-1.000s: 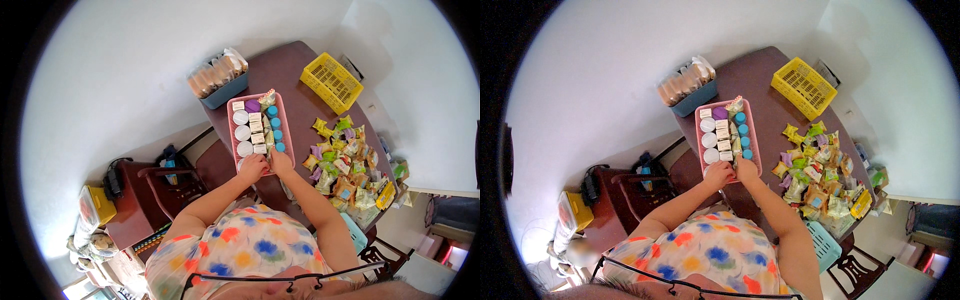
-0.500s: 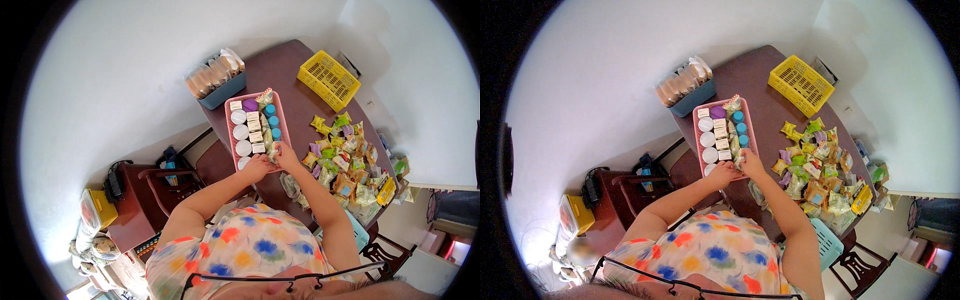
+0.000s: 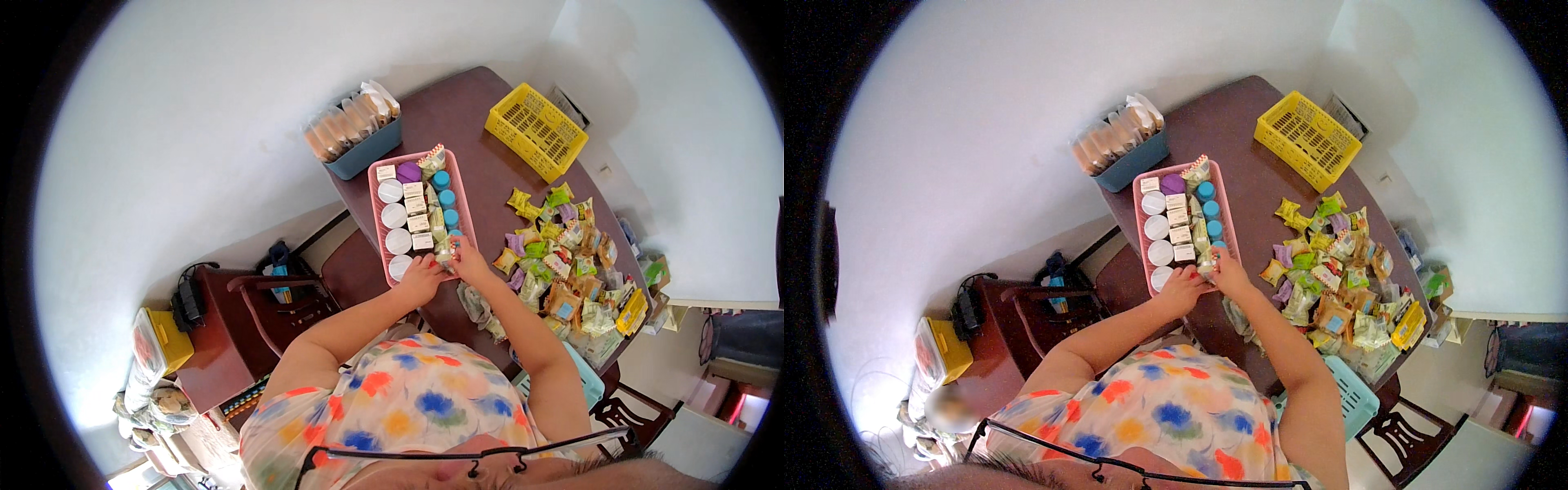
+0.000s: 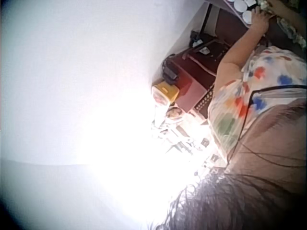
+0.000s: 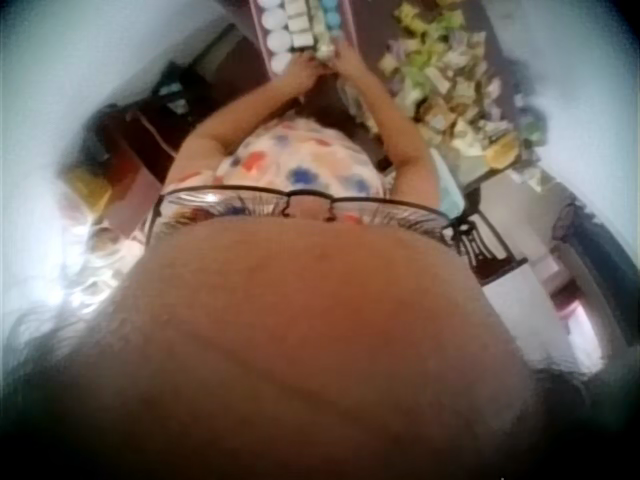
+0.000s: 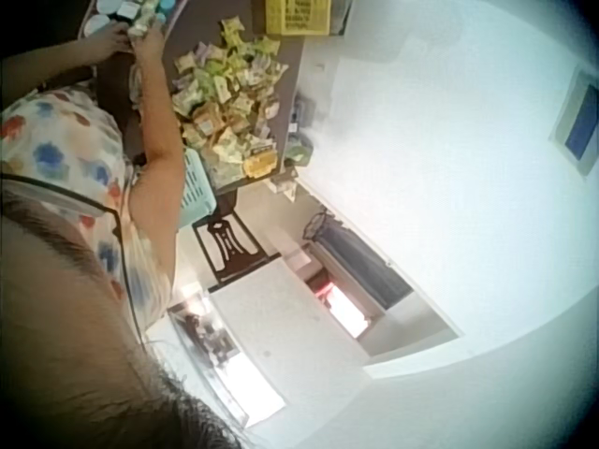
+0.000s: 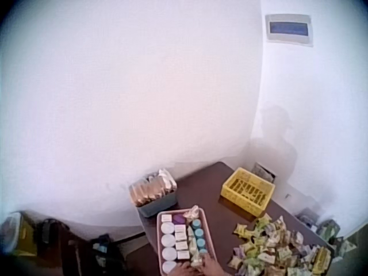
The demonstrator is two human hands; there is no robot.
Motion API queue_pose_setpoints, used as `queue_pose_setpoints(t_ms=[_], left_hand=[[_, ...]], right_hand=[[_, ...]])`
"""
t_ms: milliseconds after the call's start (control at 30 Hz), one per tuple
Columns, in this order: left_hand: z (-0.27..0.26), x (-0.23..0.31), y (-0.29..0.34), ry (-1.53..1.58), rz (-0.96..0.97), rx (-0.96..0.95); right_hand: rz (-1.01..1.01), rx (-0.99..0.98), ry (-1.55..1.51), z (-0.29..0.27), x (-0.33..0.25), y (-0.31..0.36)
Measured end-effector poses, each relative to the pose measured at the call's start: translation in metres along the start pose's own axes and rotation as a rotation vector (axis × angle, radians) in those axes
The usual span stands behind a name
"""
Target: The person sorts various small packaged items and containers from a pile on a table into different colored plastic baskets. They handle items one by one, placing them into a pink basket, a yellow basket, and a light blue basket.
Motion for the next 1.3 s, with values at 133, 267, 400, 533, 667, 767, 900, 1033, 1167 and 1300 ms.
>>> queue_pose_setpoints(t_ms=[133,267,400,533,667,767,900,1033,1167,1300], left_hand=[[0.019,-0.001,-0.005,-0.121,-0.057,-0.107],[0.007,-0.003,-0.007,0.032,-0.018,-0.167],[0.001,-0.019,0.0,0.299,-0.028,-0.083],[-0.005,-0.039,0.001,0.314,-0.201,-0.02],[-0.008,-0.037,0.004,0.152,-0.211,0.044],[-0.008,-0.033,0.004,0.053,-0.198,0.006],[-0.005,-0.03,-0.001,-0.031,-0.21,-0.009],[0.009,-0.035,0.001,-0.075,-0.22,-0.125],[0.015,-0.033,-0.001,-0.065,-0.186,-0.05],[-0.025,-0.049,0.004,0.189,-0.327,-0.013]], right_hand=[[-0.1,0.021,0.233,-0.005,-0.004,-0.003],[-0.171,0.014,0.389,-0.006,-0.014,-0.003],[-0.182,-0.044,0.479,0.006,-0.017,-0.006],[-0.173,-0.046,0.514,0.024,-0.028,-0.001],[-0.172,-0.014,0.432,0.033,-0.031,-0.001],[-0.211,0.018,0.381,0.035,-0.014,-0.007],[-0.424,0.062,0.371,0.034,-0.002,-0.018],[0.169,-0.32,0.041,0.045,-0.011,-0.013],[0.139,-0.201,0.133,0.049,0.014,-0.021],[0.126,-0.218,0.002,0.043,-0.006,-0.009]])
Point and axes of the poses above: each hand's wrist, its own y-axis away from the middle knuckle, its own z-axis out of the palm, x = y × z, the point moved 8 cm from there along -y, towards the middle knuckle, and after that the axes turned 9 degrees about -z, right-handed, at the moved point
